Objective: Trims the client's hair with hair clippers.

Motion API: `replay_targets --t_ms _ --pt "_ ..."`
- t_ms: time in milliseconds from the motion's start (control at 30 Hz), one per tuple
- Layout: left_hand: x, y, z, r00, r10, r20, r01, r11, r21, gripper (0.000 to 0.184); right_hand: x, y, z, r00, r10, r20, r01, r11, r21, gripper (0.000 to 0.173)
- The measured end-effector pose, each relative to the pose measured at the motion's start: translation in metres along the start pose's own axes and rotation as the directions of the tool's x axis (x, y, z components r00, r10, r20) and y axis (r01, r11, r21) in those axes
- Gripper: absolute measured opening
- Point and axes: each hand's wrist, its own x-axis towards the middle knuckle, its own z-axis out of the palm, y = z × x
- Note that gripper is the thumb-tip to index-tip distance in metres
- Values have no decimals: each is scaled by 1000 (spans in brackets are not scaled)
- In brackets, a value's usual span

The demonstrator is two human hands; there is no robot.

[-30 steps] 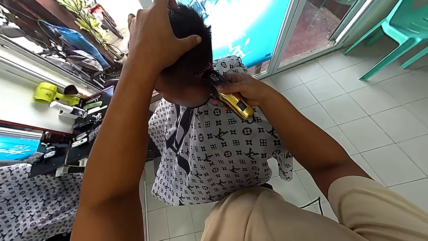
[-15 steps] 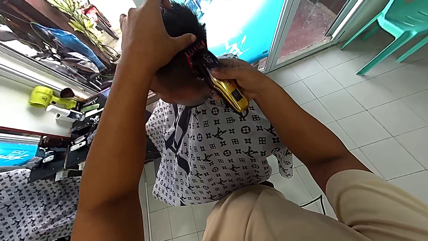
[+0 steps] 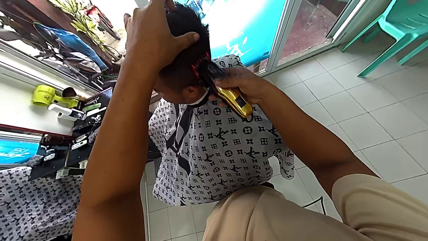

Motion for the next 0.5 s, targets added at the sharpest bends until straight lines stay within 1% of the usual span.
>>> replay_targets --t_ms 67,100,133,233,267,300,400,433,500 --pt "-2 -1 -1 1000 0 14 0 1000 -6 76 -4 7 2 997 73 -19 -73 997 8 20" --pt "-2 -2 -2 1000 4 19 -4 1000 -10 76 -5 6 5 997 76 -29 -76 997 11 21" --pt "-1 -2 -1 1000 10 19 -10 1000 -11 77 -5 2 10 998 54 -37 -53 999 12 22" --pt "1 -2 0 1000 21 18 -21 1000 -8 76 0 -5 23 994 -86 -68 89 995 39 24" --pt "1 -2 1 1000 23 18 -22 1000 -7 76 1 -2 27 993 -98 -70 102 993 62 24" --pt "1 -3 0 999 30 17 -30 1000 -8 76 -1 3 29 995 -76 -66 81 993 84 23" --pt "1 -8 -2 997 63 33 -62 998 -20 77 -7 19 29 996 71 -58 -61 986 158 19" --pt "1 -9 -2 997 69 38 -68 997 -23 76 -8 19 29 994 90 -63 -78 983 166 19" --pt "0 -9 -3 997 69 40 -68 997 -28 76 -6 12 34 997 35 -74 -22 987 161 20"
